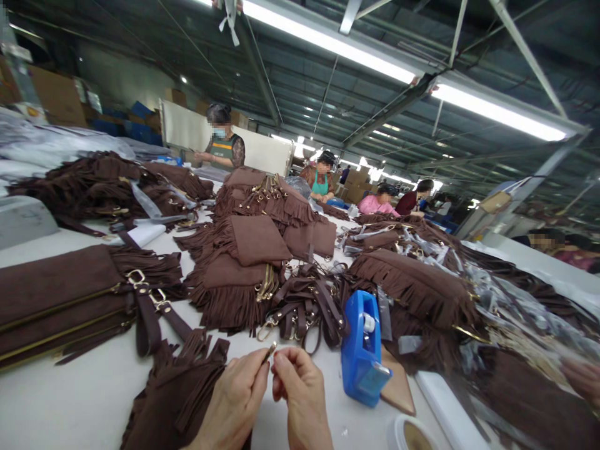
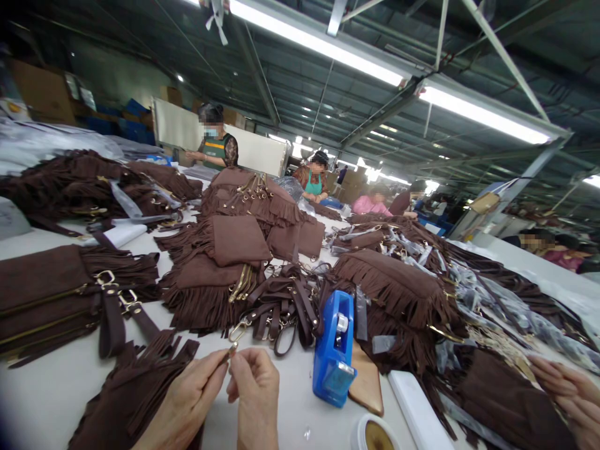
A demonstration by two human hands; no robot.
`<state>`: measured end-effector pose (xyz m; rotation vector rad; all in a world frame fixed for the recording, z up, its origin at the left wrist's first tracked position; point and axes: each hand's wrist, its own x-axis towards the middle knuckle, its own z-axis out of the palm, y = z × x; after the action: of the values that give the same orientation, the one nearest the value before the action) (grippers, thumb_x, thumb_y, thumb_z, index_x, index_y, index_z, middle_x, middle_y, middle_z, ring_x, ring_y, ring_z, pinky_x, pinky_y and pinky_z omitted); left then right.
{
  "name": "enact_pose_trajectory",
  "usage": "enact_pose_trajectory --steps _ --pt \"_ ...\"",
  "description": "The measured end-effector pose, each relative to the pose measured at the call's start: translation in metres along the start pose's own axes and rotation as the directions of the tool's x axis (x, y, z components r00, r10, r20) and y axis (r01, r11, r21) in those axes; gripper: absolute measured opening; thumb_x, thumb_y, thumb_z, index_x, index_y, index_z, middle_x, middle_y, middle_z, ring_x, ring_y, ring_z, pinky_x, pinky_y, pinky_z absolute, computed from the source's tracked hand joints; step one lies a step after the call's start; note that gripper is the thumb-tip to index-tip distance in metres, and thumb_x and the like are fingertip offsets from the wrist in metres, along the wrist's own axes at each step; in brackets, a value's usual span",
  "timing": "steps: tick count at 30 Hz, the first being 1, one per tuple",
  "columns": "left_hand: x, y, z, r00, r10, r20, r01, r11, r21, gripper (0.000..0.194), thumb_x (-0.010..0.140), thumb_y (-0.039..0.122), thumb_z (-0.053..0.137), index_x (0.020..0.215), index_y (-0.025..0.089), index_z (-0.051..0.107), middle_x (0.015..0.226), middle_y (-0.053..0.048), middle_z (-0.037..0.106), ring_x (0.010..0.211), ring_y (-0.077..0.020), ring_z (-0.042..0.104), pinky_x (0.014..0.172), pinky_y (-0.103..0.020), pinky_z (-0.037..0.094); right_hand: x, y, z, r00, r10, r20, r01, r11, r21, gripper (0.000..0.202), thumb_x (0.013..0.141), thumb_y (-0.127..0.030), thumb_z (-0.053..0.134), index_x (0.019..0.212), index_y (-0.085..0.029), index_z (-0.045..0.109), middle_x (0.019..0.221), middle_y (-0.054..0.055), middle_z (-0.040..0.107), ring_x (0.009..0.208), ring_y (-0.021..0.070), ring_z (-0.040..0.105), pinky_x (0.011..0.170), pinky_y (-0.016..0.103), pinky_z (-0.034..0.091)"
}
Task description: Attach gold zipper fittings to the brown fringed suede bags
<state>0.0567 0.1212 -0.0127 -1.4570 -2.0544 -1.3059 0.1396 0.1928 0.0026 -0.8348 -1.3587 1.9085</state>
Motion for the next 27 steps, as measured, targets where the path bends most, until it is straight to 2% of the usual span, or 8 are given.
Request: enact_pose_trajectory --steps 5,12,15,17,19,22,24,27 --pt "0.000 -0.002 0.004 0.992 0.104 -0.074 -0.099 0.993 0.071 0.026 0.091 0.023 0.036 0.093 0.016 0.061 0.071 -0.002 0.070 0.059 -0.0139 0.065 0.053 -0.021 0.053 0.002 0.000 -0.003 0.999 -0.004 0.035 0.009 0.989 -0.148 0.033 0.062 -0.046 0.064 0.064 -0.015 0.055 0.051 -0.005 0.045 0.045 0.0071 0.039 0.044 0.020 0.028" --pt "-0.005 -0.005 0.006 0.996 0.086 -0.031 -0.086 0.996 -0.019 0.026 0.091 0.024 0.037 0.094 0.018 0.062 0.074 -0.001 0.070 0.062 -0.0137 0.066 0.057 -0.021 0.053 -0.007 0.001 -0.008 0.973 -0.222 0.058 0.229 0.924 -0.306 0.021 0.076 -0.037 0.053 0.066 -0.018 0.055 0.063 -0.002 0.051 0.062 0.0114 0.045 0.059 0.022 0.037" --pt "-0.013 -0.012 0.009 0.999 -0.008 0.043 0.015 0.987 -0.161 0.027 0.089 0.033 0.041 0.092 0.020 0.065 0.072 -0.001 0.070 0.063 -0.0150 0.066 0.060 -0.022 0.054 -0.024 0.005 -0.004 0.883 -0.404 0.239 0.461 0.843 -0.279 0.022 0.080 -0.035 0.052 0.064 -0.020 0.056 0.064 -0.002 0.053 0.062 0.0115 0.048 0.060 0.022 0.038" --pt "-0.017 -0.016 0.012 0.982 -0.161 0.101 0.180 0.957 -0.225 0.032 0.087 0.037 0.040 0.090 0.019 0.066 0.071 -0.003 0.070 0.063 -0.0156 0.066 0.059 -0.022 0.053 -0.032 0.012 -0.003 0.819 -0.470 0.331 0.561 0.777 -0.285 0.025 0.082 -0.037 0.051 0.063 -0.021 0.056 0.063 -0.002 0.054 0.059 0.0114 0.048 0.059 0.022 0.037" --pt "-0.017 -0.018 0.012 0.927 -0.329 0.181 0.366 0.898 -0.242 0.035 0.086 0.038 0.038 0.091 0.017 0.066 0.075 -0.005 0.070 0.069 -0.0162 0.067 0.063 -0.022 0.053 -0.035 0.018 -0.006 0.855 -0.433 0.285 0.514 0.779 -0.359 0.027 0.083 -0.039 0.048 0.063 -0.021 0.053 0.062 -0.002 0.051 0.058 0.0112 0.046 0.057 0.023 0.035" --pt "-0.013 -0.014 0.006 0.873 -0.396 0.283 0.465 0.852 -0.242 0.042 0.084 0.042 0.037 0.094 0.014 0.066 0.073 -0.006 0.068 0.070 -0.0177 0.066 0.065 -0.024 0.054 -0.029 0.023 -0.014 0.951 -0.304 0.064 0.301 0.851 -0.431 0.029 0.086 -0.044 0.044 0.069 -0.021 0.050 0.061 -0.004 0.045 0.058 0.0111 0.042 0.056 0.023 0.033" --pt "-0.010 -0.010 0.002 0.878 -0.374 0.299 0.445 0.867 -0.225 0.043 0.085 0.042 0.035 0.093 0.013 0.066 0.066 -0.004 0.066 0.064 -0.0177 0.065 0.063 -0.025 0.054 -0.024 0.022 -0.016 0.970 -0.242 0.007 0.223 0.885 -0.409 0.032 0.086 -0.050 0.042 0.076 -0.021 0.050 0.064 -0.004 0.042 0.060 0.0116 0.041 0.057 0.023 0.033" --pt "-0.010 -0.009 0.002 0.935 -0.290 0.204 0.326 0.928 -0.178 0.040 0.086 0.038 0.036 0.093 0.012 0.066 0.076 -0.008 0.071 0.070 -0.0184 0.067 0.066 -0.026 0.055 -0.019 0.017 -0.011 0.980 -0.195 0.031 0.192 0.899 -0.393 0.035 0.082 -0.054 0.047 0.085 -0.019 0.052 0.068 -0.003 0.045 0.062 0.0121 0.043 0.059 0.023 0.035"
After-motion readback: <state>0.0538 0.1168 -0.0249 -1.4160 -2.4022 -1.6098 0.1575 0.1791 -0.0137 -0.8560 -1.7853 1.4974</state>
